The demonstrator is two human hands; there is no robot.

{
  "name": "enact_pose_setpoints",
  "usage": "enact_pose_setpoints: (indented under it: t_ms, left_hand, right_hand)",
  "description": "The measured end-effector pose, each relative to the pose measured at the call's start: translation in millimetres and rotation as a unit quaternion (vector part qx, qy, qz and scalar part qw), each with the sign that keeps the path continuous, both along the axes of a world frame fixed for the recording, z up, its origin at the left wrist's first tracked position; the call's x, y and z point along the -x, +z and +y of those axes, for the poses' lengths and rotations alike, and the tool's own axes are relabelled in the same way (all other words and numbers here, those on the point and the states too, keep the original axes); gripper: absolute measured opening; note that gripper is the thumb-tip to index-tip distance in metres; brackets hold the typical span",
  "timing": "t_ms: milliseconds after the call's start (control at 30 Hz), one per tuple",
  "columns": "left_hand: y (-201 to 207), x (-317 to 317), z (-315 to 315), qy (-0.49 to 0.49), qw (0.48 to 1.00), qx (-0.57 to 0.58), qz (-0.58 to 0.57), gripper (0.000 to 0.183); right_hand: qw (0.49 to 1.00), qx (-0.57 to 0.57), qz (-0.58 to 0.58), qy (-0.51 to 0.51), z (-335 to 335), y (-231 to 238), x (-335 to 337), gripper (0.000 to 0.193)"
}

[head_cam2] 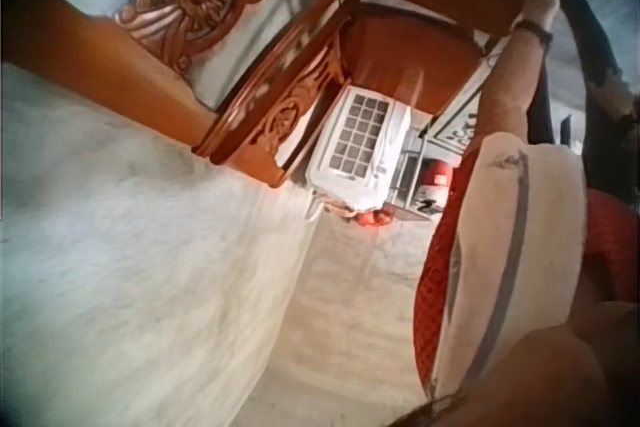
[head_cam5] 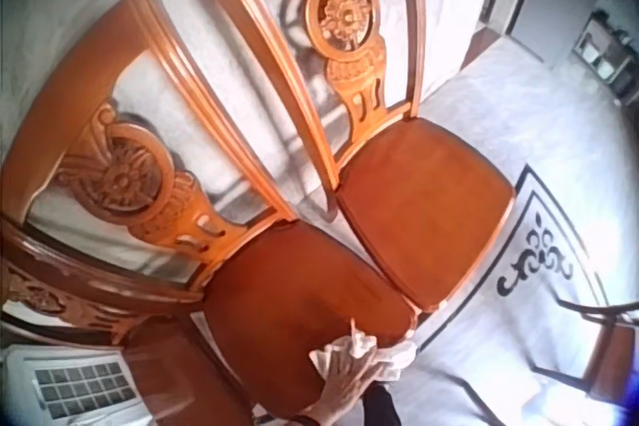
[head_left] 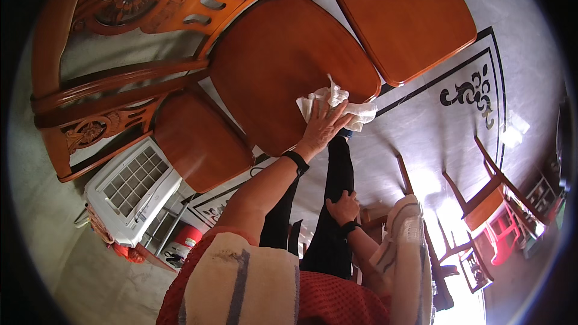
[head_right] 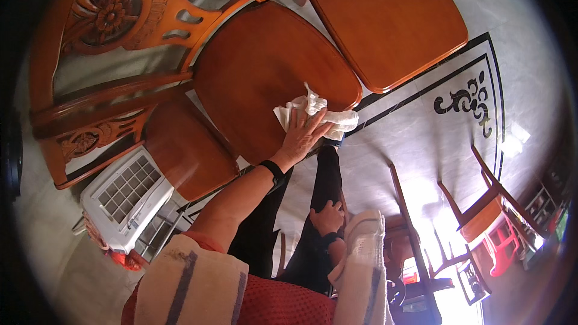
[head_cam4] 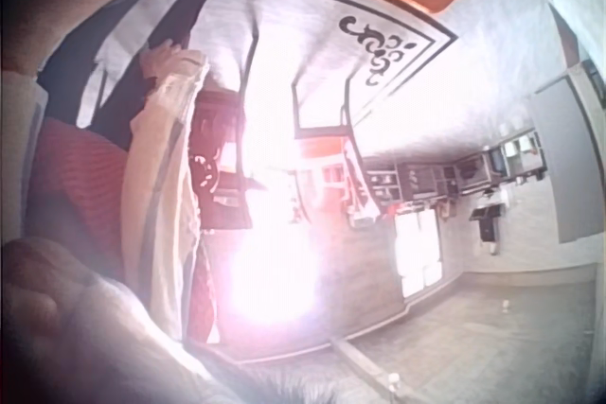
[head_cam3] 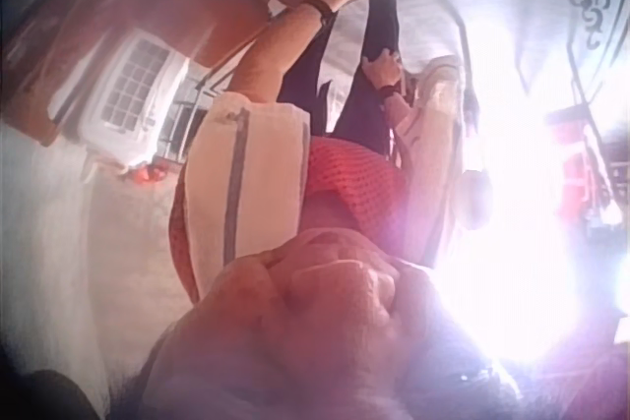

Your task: The person wipes the seats and backrests of several wooden chairs using a white cloth.

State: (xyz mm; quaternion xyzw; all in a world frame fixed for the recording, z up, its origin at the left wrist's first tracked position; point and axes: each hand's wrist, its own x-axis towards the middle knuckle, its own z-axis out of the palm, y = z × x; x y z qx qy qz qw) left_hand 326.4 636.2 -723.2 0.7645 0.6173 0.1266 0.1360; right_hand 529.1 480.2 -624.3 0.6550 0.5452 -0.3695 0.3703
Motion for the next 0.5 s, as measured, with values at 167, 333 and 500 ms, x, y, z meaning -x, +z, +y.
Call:
enact_pose_setpoints:
  t_ms: [167,333,500]
  left_hand:
    - [-3.4,-0.5,-6.5,0.0,1.0,0.018,0.025,0.056]
    - [-4.2,-1.2,-9.8,-0.013,0.999,0.013,0.04,0.053]
    - [23.5,12.6,-4.9,-0.025,0.997,0.064,-0.027,0.055]
  right_hand:
    - [1.0,0.007,-0.005,0.015,1.2,-0.9,1.3,0.065]
    - [1.0,-0.013,-0.01,0.024,-7.0,-0.8,1.0,0.064]
    - [0.998,-0.046,0.013,0.042,-15.4,-10.6,-5.6,0.063]
